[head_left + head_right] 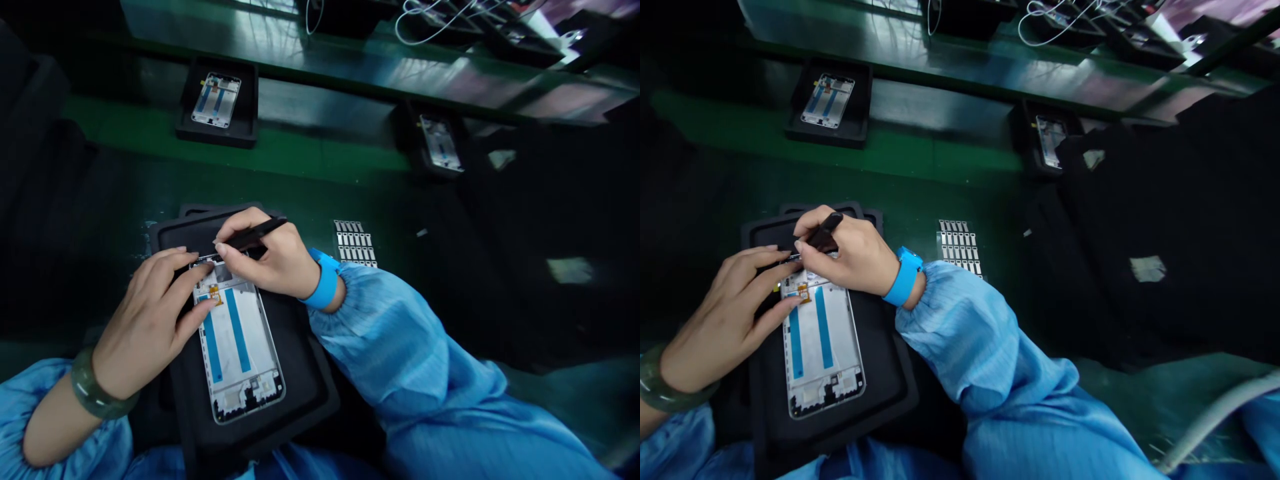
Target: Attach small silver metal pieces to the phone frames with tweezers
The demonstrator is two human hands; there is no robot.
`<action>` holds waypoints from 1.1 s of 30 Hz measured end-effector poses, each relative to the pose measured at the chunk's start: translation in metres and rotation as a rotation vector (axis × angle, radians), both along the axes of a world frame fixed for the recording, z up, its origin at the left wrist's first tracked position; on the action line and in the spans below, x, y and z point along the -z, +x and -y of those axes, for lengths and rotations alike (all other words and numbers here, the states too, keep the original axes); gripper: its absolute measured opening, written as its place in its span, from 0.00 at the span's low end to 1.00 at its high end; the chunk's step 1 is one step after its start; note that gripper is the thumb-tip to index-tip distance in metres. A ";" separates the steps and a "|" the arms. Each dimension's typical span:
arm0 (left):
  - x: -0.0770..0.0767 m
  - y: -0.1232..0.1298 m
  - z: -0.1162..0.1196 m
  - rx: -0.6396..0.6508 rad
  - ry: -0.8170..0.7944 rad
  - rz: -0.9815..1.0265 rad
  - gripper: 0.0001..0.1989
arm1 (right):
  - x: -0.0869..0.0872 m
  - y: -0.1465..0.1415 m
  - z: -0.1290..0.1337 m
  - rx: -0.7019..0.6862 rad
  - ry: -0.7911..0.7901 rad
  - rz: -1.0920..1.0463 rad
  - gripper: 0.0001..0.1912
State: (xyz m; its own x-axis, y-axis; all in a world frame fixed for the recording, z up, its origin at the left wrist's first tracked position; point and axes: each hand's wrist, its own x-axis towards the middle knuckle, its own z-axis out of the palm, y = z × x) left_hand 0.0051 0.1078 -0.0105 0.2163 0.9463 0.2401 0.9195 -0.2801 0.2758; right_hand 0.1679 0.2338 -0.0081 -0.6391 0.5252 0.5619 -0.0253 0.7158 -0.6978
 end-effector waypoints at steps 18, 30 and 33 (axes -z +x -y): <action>-0.003 -0.003 -0.022 -0.176 0.052 0.079 0.09 | 0.001 0.001 0.000 0.033 0.106 0.024 0.03; 0.000 -0.001 -0.028 -0.231 0.081 0.110 0.06 | 0.002 0.000 -0.001 0.088 0.069 0.022 0.03; 0.000 -0.001 -0.029 -0.239 0.084 0.107 0.06 | 0.002 0.000 -0.001 0.093 0.063 0.043 0.02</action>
